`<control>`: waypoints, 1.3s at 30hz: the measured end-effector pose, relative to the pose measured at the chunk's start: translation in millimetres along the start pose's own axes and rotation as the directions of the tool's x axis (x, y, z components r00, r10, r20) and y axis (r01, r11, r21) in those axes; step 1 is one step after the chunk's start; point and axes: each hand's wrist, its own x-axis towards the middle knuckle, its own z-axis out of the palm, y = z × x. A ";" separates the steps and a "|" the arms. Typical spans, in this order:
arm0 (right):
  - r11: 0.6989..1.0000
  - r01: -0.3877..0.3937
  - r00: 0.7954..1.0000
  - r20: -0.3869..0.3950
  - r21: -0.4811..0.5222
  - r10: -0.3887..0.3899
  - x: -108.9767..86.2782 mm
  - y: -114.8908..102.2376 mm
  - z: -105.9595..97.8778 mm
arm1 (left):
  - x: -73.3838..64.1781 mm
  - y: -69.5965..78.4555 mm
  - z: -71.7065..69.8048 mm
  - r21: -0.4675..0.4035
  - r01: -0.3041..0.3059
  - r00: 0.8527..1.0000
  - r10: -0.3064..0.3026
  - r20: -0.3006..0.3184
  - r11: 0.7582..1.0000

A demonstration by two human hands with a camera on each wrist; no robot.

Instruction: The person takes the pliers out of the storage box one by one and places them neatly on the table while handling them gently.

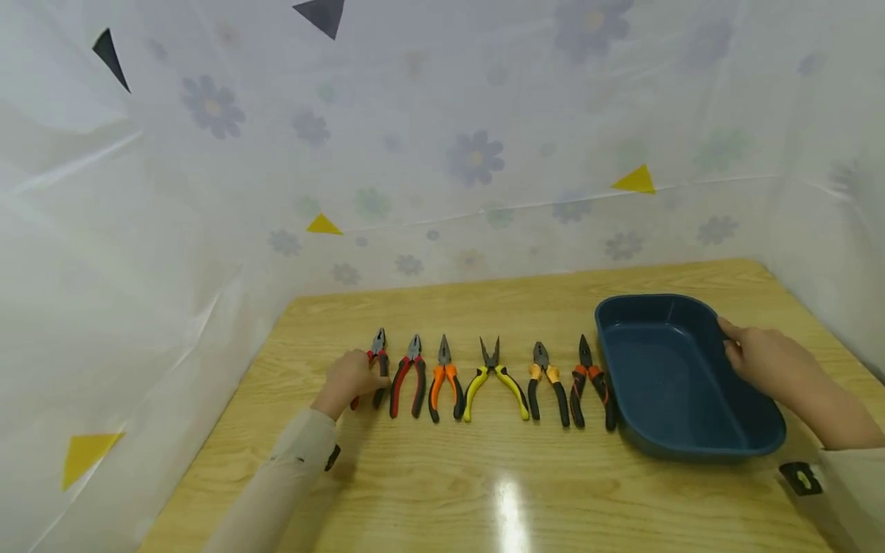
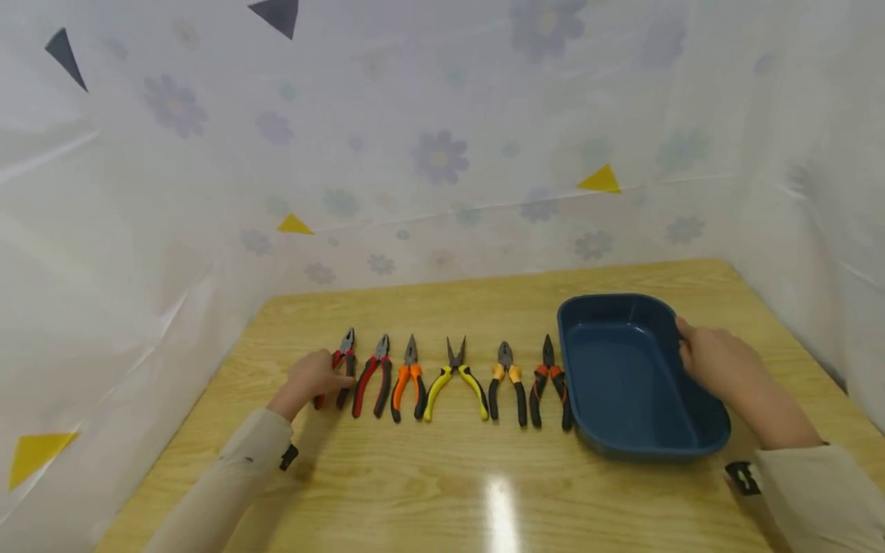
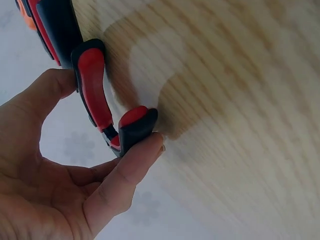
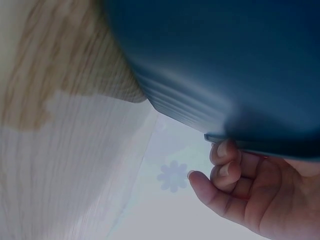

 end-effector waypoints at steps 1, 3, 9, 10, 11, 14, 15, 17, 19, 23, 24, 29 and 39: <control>1.000 -0.006 1.000 0.006 0.004 0.006 -0.1 0.0 -0.6 | 0.0 -0.2 0.8 -0.005 0.004 1.000 -0.004 0.009 1.000; 1.000 -0.018 1.000 0.019 0.009 0.018 -0.3 0.1 -1.7 | -0.6 0.2 1.5 -0.001 0.005 1.000 -0.005 0.019 1.000; 0.999 -0.031 0.999 0.026 0.023 0.030 0.4 -0.5 -2.6 | -2.3 -0.2 1.9 0.020 0.005 1.000 -0.005 0.023 1.000; 0.999 -0.026 0.999 0.020 0.020 0.026 0.5 -0.6 -2.1 | -2.8 -1.0 2.3 0.025 -0.002 1.000 0.002 0.018 1.000; 1.000 -0.021 1.000 0.010 0.017 0.021 0.7 -0.7 -1.6 | -3.2 -1.9 2.8 0.028 -0.011 1.000 0.011 0.012 1.000; 1.000 -0.014 1.000 -0.015 0.008 0.014 1.0 -0.8 -0.7 | -4.4 -3.5 3.9 0.020 -0.035 0.999 0.035 0.005 0.999; 1.000 -0.013 1.000 -0.018 0.006 0.013 1.1 -0.6 -0.4 | -4.8 -3.9 4.4 0.015 -0.042 0.999 0.042 0.004 0.999; 1.000 -0.017 1.000 -0.018 0.008 0.017 1.2 -0.3 0.3 | -5.1 -4.9 5.5 0.008 -0.050 0.999 0.050 0.006 0.999; 1.000 -0.022 1.000 -0.014 0.012 0.022 1.0 0.0 1.1 | -5.2 -6.0 6.9 0.000 -0.056 0.998 0.056 0.010 0.998; 1.000 -0.023 0.999 -0.023 0.009 0.023 0.0 0.1 2.3 | -5.5 -6.4 8.0 -0.008 -0.056 0.998 0.056 0.014 0.998; 1.000 -0.021 0.999 -0.027 0.007 0.021 -0.3 0.1 2.4 | -5.4 -6.0 7.8 -0.010 -0.054 0.998 0.054 0.016 0.998; 1.000 -0.003 0.998 -0.067 -0.011 0.002 -1.4 0.1 3.6 | -6.3 -3.5 5.6 -0.033 -0.054 0.998 0.054 0.025 0.998; 1.000 -0.024 0.999 -0.039 -0.003 0.024 0.9 -1.3 2.6 | -10.8 -2.1 2.4 0.000 -0.051 0.998 0.051 0.049 0.999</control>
